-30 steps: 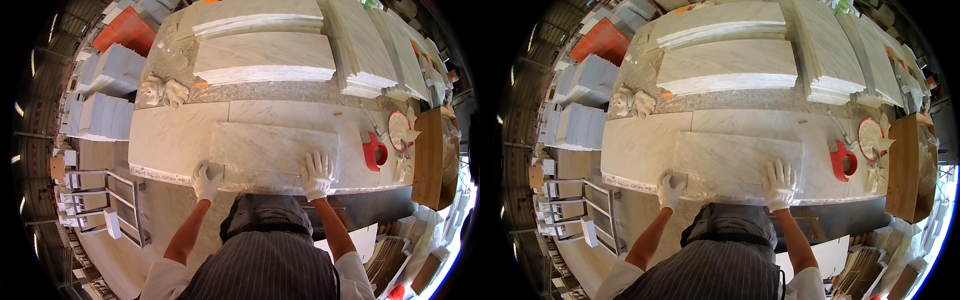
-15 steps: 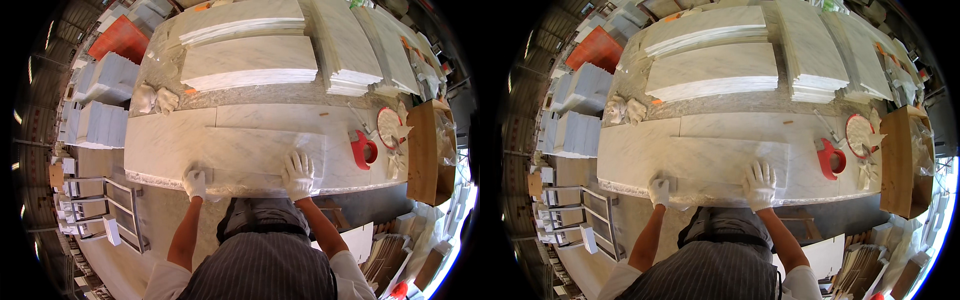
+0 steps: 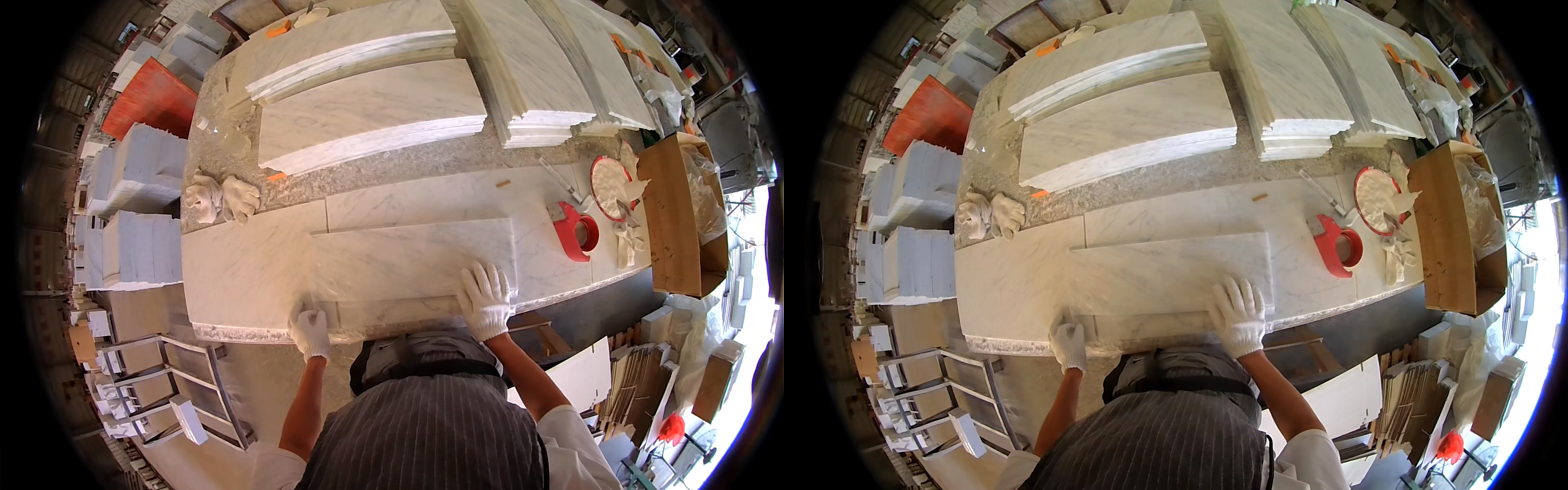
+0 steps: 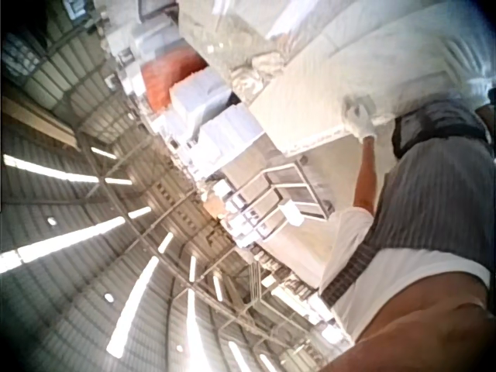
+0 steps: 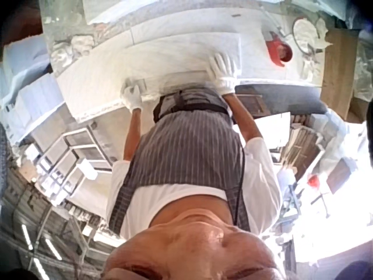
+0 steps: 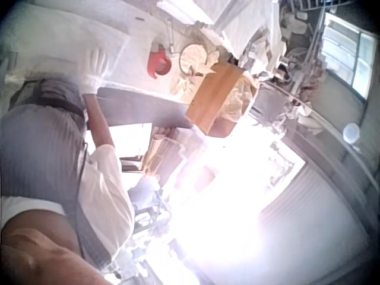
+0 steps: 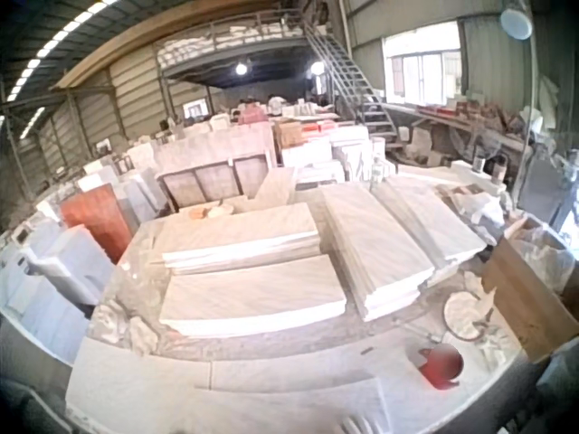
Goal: The person wraps rectangular stone tiles with plastic film on a workbench, using a red handheld tape dispenser to secure the film. The person then places the wrapped tiles onto a metal rack and returns to the workbench to continue wrapping additional tiles.
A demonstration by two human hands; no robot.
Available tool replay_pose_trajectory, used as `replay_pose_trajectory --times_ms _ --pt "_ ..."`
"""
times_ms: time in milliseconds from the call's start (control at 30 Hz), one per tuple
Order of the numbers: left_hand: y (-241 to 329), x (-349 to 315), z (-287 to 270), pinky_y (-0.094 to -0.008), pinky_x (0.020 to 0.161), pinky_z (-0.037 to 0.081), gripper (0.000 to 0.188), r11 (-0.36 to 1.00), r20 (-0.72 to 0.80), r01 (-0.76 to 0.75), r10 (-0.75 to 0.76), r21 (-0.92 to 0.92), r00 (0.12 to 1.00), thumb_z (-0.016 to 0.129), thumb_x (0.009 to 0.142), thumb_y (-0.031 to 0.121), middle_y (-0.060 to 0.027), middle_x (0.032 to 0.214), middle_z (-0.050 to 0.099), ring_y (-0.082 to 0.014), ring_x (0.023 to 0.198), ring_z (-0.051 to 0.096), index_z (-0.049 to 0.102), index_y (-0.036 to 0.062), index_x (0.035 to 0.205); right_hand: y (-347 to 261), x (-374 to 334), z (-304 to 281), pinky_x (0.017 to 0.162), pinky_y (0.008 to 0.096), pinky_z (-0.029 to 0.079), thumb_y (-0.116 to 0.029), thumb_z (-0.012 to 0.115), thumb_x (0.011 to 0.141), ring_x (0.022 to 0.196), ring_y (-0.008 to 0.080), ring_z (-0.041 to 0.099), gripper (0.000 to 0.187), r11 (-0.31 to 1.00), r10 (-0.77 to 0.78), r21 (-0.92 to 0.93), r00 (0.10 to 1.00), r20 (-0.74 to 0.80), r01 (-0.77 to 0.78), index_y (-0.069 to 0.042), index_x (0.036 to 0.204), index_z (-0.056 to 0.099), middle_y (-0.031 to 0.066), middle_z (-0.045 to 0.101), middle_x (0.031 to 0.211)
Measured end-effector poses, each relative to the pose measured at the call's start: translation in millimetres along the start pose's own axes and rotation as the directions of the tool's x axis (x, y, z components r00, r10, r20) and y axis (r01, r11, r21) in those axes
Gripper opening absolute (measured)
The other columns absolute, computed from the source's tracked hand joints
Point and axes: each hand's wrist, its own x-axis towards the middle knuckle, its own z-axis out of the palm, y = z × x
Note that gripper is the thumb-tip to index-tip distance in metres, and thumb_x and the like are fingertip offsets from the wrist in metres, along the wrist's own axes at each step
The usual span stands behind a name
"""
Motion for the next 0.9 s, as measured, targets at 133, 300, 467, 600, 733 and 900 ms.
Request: replay_pose_trajectory --times_ms 133,300,467,600,733,900 --pt "-6 2 -2 -0.0428 0.102 0.042 0.022 0.999 0.004 -0.027 0.027 -0.026 1.0 0.07 0.079 0.021 -0.0158 0.132 0.058 -0.0352 0.124 0.048 0.072 0.0009 0.087 0 -7 -2 0.11 0.0538 0.033 -0.026 0.064 0.083 0.126 0.0381 0.047 0.046 1.0 0.014 -0.001 0.997 0.074 -0.014 -0.01 0.126 0.061 0.0138 0.055 0.133" --pt "-7 4 -7 -0.0442 0.103 0.041 0.02 0.996 0.019 -0.049 0.05 -0.079 0.999 0.071 0.078 0.02 -0.0159 0.131 0.059 -0.0355 0.123 0.049 0.072 0.0009 0.084 -1 -10 6 0.109 0.0537 0.034 -0.026 0.066 0.081 0.126 0.0374 0.048 0.047 0.998 0.009 -0.059 0.999 0.043 -0.007 -0.012 0.126 0.062 0.0123 0.055 0.133" --pt "-13 8 -6 -0.0456 0.103 0.04 0.016 0.996 0.01 -0.073 0.073 -0.061 0.997 0.071 0.077 0.017 -0.0164 0.128 0.059 -0.0365 0.122 0.05 0.072 0.0015 0.082 -4 -6 5 0.109 0.0532 0.033 -0.024 0.066 0.082 0.126 0.0376 0.048 0.046 0.998 0.01 -0.056 0.998 0.058 -0.007 -0.012 0.125 0.062 0.0123 0.055 0.133" --pt "-14 8 -7 -0.0466 0.103 0.04 0.015 0.989 -0.008 -0.133 0.133 -0.063 0.991 0.072 0.076 0.017 -0.0166 0.126 0.06 -0.0369 0.121 0.051 0.071 0.0023 0.08 -6 -3 4 0.109 0.0528 0.034 -0.024 0.065 0.082 0.125 0.0377 0.049 0.044 0.999 0.009 -0.053 0.999 0.037 -0.007 -0.011 0.124 0.063 0.0131 0.056 0.132" --pt "-23 8 -4 -0.0478 0.103 0.04 0.016 0.978 -0.015 -0.209 0.209 -0.006 0.978 0.072 0.077 0.018 -0.0163 0.125 0.06 -0.0367 0.12 0.051 0.07 0.0037 0.083 -2 -3 9 0.108 0.0523 0.035 -0.024 0.065 0.082 0.124 0.0369 0.05 0.041 0.999 -0.009 -0.05 1.0 0.0 0.009 -0.011 0.122 0.065 0.0124 0.058 0.13" --pt "10 12 -16 -0.0531 0.11 0.033 0.035 0.71 0.049 -0.608 0.636 0.354 0.77 0.066 0.084 0.025 -0.0186 0.135 0.054 -0.039 0.126 0.048 0.065 0.0086 0.114 -1 -4 13 0.108 0.0519 0.035 -0.024 0.065 0.082 0.123 0.0368 0.051 0.041 0.996 -0.01 -0.084 1.0 -0.014 0.008 -0.011 0.121 0.066 0.0119 0.059 0.13"
